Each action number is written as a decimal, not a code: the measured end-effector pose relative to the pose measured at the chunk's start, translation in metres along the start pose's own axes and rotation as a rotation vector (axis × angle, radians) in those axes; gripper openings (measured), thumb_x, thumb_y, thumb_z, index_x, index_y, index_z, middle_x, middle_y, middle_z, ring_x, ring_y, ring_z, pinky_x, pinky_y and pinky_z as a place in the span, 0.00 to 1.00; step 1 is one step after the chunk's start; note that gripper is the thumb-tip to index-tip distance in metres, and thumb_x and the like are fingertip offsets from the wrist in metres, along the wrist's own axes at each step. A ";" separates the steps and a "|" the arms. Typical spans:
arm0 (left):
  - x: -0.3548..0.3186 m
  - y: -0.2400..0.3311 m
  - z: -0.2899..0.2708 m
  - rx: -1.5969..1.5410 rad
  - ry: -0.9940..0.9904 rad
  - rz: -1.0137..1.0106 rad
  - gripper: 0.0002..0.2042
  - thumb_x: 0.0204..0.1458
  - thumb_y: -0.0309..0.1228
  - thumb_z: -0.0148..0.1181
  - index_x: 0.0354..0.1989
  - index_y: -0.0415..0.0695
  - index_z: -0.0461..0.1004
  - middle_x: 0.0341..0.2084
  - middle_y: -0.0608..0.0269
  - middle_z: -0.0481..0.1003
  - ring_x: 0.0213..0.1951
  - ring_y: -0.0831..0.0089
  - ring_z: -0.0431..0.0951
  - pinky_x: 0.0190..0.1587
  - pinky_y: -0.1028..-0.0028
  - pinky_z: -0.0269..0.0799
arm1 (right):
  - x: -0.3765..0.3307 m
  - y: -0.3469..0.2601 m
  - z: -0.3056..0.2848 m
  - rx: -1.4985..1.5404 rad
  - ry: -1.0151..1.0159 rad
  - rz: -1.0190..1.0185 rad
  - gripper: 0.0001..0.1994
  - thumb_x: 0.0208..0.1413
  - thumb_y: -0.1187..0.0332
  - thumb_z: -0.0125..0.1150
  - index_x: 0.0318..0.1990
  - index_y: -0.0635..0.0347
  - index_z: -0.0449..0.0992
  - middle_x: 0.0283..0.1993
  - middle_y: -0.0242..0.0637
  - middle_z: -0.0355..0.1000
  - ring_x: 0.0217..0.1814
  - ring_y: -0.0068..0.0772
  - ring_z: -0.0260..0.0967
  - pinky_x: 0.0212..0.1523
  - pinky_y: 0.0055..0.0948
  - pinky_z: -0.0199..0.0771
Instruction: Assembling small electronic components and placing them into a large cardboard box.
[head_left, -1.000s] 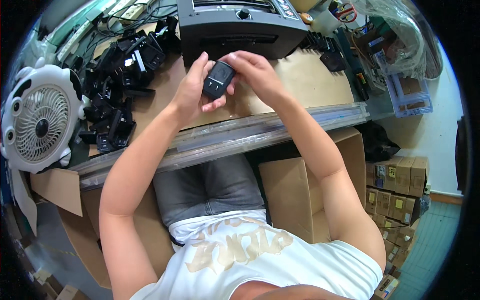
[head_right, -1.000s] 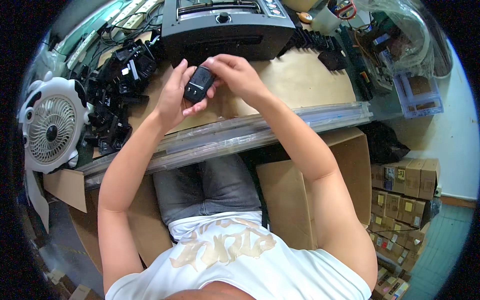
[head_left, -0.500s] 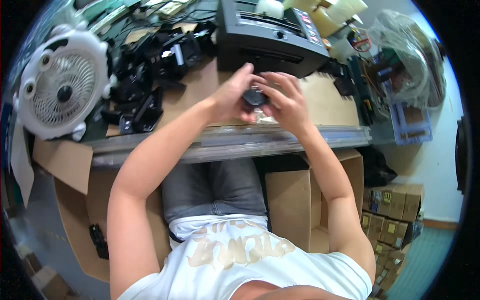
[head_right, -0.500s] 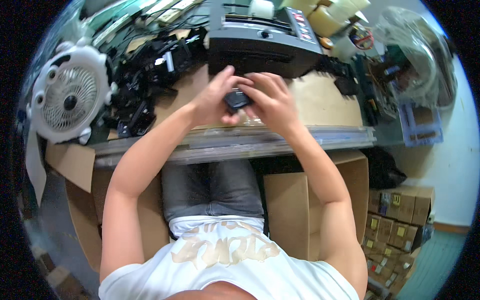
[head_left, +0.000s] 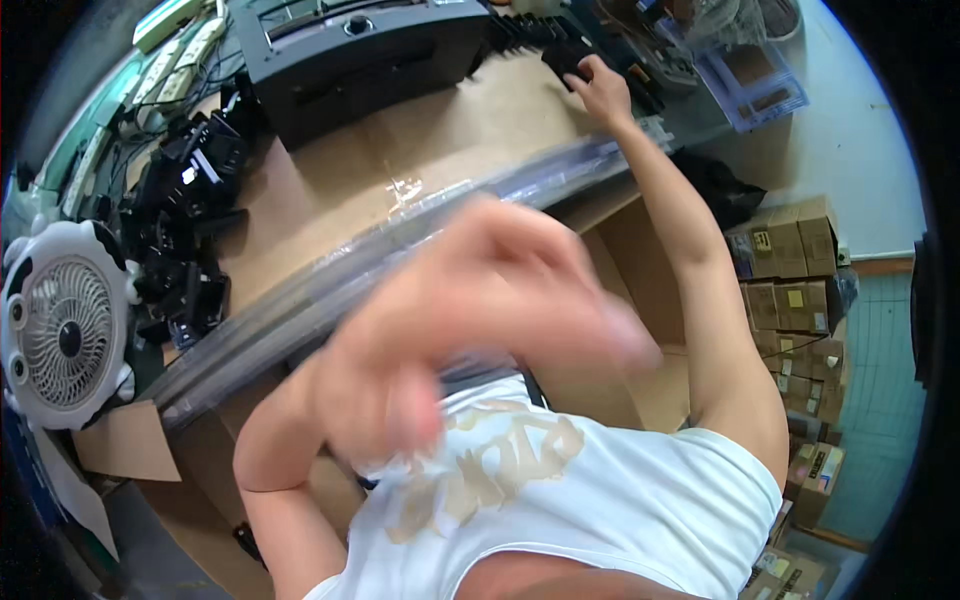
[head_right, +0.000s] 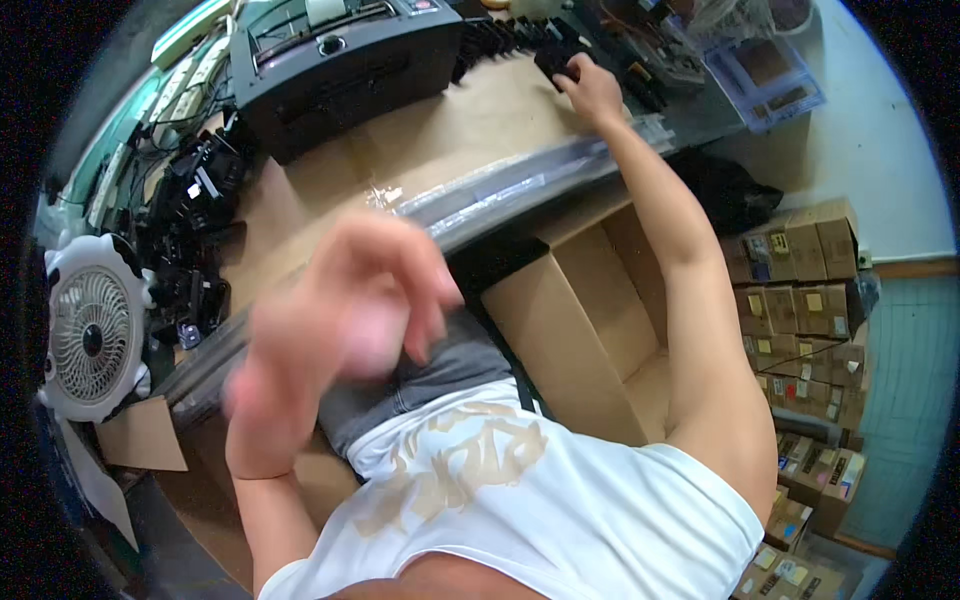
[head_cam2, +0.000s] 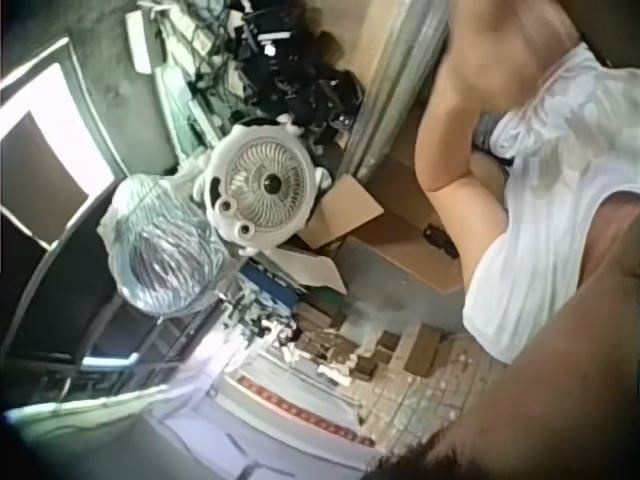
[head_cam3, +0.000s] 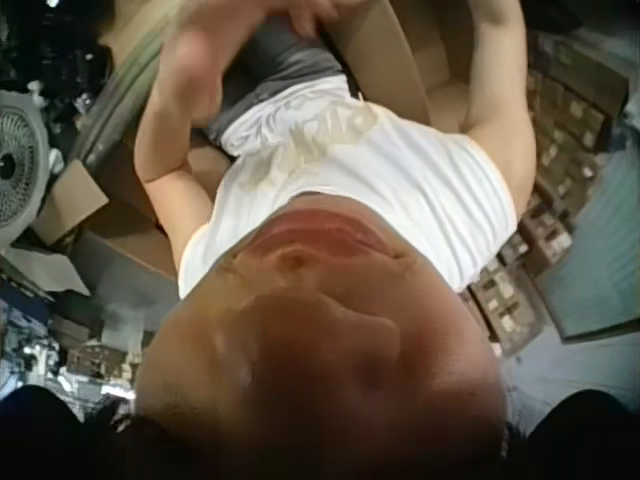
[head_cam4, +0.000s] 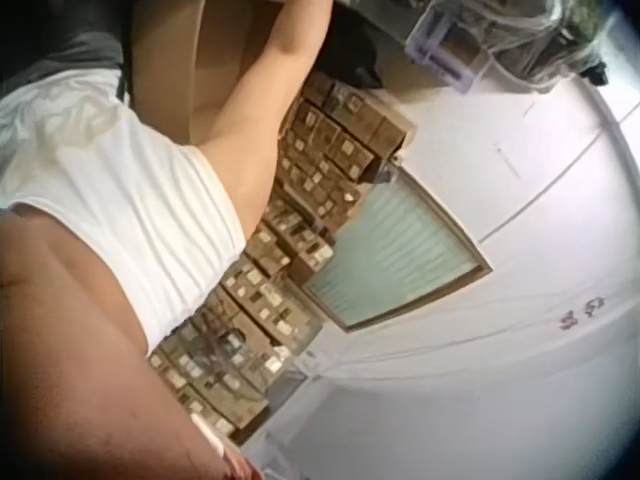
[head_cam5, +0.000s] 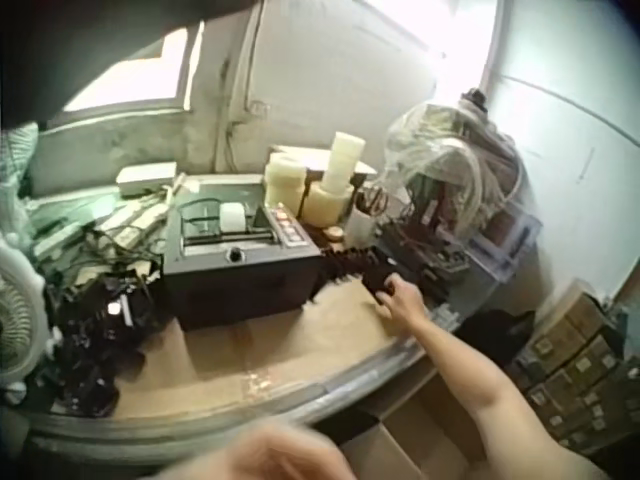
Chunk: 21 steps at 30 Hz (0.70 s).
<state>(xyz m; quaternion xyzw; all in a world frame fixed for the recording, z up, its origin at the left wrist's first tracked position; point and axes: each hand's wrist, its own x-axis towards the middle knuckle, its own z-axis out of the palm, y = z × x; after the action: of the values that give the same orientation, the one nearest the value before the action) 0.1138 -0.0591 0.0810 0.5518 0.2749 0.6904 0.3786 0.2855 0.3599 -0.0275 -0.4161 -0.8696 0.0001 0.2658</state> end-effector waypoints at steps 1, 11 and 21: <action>0.001 -0.007 0.008 -0.011 -0.001 -0.009 0.11 0.59 0.28 0.56 0.50 0.42 0.73 0.38 0.59 0.72 0.28 0.75 0.67 0.32 0.80 0.64 | 0.002 0.015 0.000 -0.074 0.009 -0.005 0.15 0.54 0.56 0.66 0.42 0.56 0.75 0.35 0.36 0.79 0.33 0.44 0.75 0.36 0.37 0.72; -0.040 0.006 0.010 0.177 0.159 -0.039 0.09 0.59 0.30 0.55 0.46 0.43 0.73 0.37 0.58 0.72 0.30 0.72 0.68 0.33 0.79 0.66 | 0.034 0.019 0.033 -0.239 0.089 0.022 0.20 0.56 0.48 0.62 0.40 0.56 0.74 0.37 0.42 0.79 0.38 0.51 0.77 0.37 0.44 0.75; -0.066 0.034 0.010 0.404 0.281 -0.060 0.08 0.59 0.33 0.54 0.41 0.43 0.74 0.35 0.58 0.72 0.32 0.69 0.70 0.34 0.77 0.67 | 0.044 0.039 0.039 -0.242 0.104 -0.019 0.21 0.53 0.48 0.59 0.40 0.57 0.78 0.40 0.44 0.78 0.42 0.53 0.75 0.42 0.47 0.75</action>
<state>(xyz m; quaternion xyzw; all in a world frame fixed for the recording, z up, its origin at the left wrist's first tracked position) 0.1234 -0.1331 0.0737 0.5064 0.4736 0.6798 0.2391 0.2731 0.4255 -0.0496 -0.4361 -0.8522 -0.1290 0.2585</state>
